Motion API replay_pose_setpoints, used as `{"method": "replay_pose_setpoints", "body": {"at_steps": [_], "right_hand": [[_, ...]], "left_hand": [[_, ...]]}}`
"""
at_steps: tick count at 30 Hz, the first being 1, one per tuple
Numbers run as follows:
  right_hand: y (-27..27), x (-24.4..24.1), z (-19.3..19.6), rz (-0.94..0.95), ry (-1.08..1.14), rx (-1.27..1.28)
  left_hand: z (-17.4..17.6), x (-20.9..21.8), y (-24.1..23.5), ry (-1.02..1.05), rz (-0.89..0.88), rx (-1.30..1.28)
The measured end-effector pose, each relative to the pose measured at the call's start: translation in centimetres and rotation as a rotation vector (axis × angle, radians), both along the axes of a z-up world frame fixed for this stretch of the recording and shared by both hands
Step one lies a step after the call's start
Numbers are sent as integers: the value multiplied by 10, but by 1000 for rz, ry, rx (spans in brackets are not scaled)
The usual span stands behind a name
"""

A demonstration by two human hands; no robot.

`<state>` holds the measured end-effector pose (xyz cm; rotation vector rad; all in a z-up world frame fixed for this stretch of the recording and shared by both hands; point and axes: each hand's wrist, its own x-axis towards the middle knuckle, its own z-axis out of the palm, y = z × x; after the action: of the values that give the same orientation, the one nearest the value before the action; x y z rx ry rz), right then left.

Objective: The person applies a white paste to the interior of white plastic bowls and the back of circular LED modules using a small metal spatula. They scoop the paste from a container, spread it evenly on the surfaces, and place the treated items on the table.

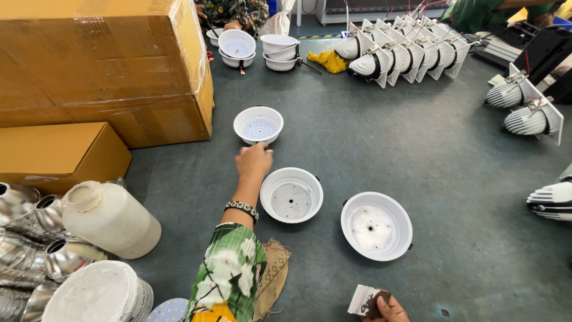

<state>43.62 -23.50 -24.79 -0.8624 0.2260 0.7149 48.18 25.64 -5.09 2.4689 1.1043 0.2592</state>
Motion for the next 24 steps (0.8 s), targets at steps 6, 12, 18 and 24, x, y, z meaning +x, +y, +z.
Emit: {"method": "replay_pose_setpoints", "body": {"at_steps": [6, 12, 18, 24], "right_hand": [[-4, -10, 3, 71, -7, 232], [-4, -24, 31, 30, -75, 235], [-16, -29, 42, -50, -87, 429], [42, -58, 134, 158, -339, 402]], "left_hand": [[13, -30, -39, 142, -196, -157], [28, -80, -74, 12, -208, -49], [8, -211, -147, -75, -194, -121], [-14, -332, -207, -375, -79, -418]]}}
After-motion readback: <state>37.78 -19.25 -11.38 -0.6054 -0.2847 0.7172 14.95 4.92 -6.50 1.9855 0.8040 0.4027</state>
